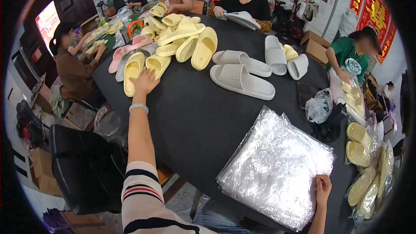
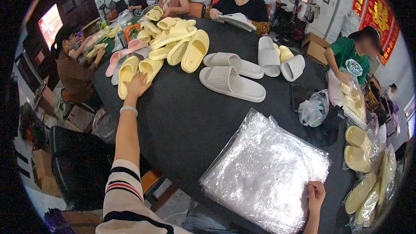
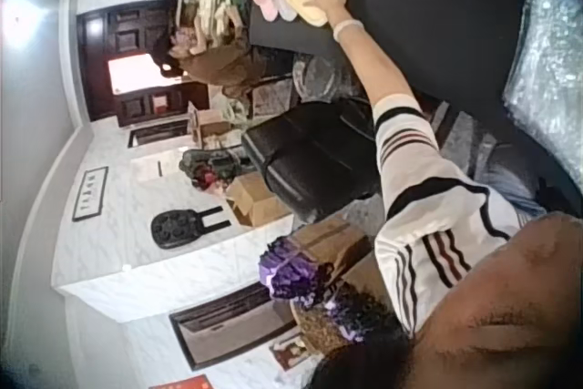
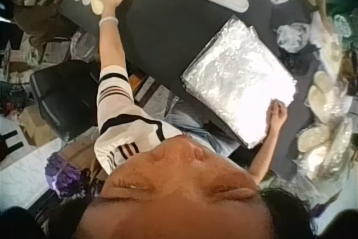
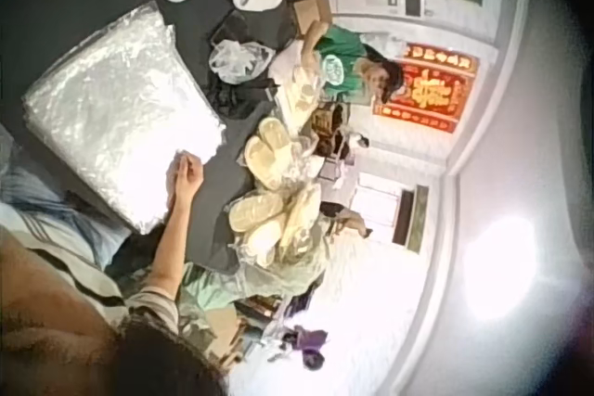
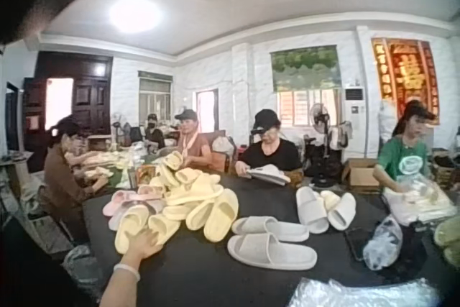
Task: The person places pairs of slippers into clear plastic bags at a work table. They handle yellow, white, pink, and black slippers, picking them up, inserting them into bags, and arranging them on the table. Other workers are visible in the background performing similar tasks.
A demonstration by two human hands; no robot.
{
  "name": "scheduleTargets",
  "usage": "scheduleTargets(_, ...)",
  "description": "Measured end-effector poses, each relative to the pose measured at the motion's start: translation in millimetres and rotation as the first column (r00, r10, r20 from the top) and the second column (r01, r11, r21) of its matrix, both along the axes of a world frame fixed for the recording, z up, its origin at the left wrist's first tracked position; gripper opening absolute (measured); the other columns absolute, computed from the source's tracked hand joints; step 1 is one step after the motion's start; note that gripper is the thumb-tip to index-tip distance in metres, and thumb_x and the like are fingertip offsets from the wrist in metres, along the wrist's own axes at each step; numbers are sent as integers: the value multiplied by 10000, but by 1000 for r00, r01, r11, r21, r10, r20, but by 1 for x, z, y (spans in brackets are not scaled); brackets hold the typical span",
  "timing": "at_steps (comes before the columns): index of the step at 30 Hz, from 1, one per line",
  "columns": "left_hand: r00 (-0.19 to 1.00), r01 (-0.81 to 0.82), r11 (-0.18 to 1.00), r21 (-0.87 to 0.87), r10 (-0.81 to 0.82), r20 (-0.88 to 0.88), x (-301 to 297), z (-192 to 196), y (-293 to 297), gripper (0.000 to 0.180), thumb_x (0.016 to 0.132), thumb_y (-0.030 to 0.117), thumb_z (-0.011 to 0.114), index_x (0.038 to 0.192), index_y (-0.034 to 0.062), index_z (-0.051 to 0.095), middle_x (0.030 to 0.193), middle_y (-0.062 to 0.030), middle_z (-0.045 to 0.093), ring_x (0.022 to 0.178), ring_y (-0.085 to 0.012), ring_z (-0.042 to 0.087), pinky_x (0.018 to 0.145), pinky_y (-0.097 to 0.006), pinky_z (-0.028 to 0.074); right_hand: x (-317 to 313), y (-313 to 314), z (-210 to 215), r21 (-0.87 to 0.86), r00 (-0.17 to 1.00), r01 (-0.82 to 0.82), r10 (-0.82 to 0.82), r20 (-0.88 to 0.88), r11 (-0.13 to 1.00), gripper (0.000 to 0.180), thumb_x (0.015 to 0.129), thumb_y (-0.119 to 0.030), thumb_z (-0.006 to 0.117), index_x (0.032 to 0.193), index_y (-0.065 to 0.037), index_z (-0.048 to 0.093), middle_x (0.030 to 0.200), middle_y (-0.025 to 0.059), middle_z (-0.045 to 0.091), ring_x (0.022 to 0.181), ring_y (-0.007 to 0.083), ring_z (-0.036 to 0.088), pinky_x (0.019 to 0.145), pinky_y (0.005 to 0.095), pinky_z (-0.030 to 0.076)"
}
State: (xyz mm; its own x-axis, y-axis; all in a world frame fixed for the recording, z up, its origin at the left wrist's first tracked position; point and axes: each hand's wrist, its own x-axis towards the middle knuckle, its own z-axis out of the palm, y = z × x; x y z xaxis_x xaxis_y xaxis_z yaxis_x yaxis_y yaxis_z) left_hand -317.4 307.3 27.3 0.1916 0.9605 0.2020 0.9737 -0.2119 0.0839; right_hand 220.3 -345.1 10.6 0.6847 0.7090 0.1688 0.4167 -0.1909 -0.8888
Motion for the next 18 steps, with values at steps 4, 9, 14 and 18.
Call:
scheduleTargets(4, 991, 2, 1000, -10, -3, -136, 32, 14, -25, 687, 816, 475, 587, 1420, 190, 422, 1490, -130, 358, 1391, -276, 305, 1077, -646, 205, -11, -6, 13, -67, 999, 46, -46, -7, 997, 68, 904, -34, 581, 915, -1, 639, 828, 11, 573, 634, 58, 495, 513, 205, 389)
scheduleTargets(9, 995, -82, 870, 485, 40, 96, 22, -23, -48, 682, 802, 360, 659, 1408, 168, 413, 1379, -149, 461, 1316, -323, 381, 1025, -620, 281, -7, 2, 3, -17, 999, 45, -45, -24, 999, 68, 881, -15, 611, 896, 23, 665, 829, 40, 598, 679, 90, 542, 587, 224, 421)
scheduleTargets(14, 993, 55, 847, 530, -103, 61, 37, -28, -91, 767, 854, 349, 634, 1480, 121, 254, 1451, -203, 291, 1326, -389, 301, 1045, -580, 248, -8, 1, 7, 52, 998, -25, 28, -52, 998, 79, 875, -36, 636, 924, -5, 690, 839, 30, 618, 697, 73, 537, 598, 218, 415)
scheduleTargets(18, 850, 288, 818, 499, -458, 260, 113, -15, -135, 571, 854, 294, 659, 1345, 76, 468, 1329, -177, 478, 1243, -347, 429, 1021, -442, 353, -7, 1, 8, 111, 997, -71, 75, -24, 991, 125, 848, -28, 636, 961, -36, 689, 847, 40, 609, 685, 73, 531, 592, 216, 414)
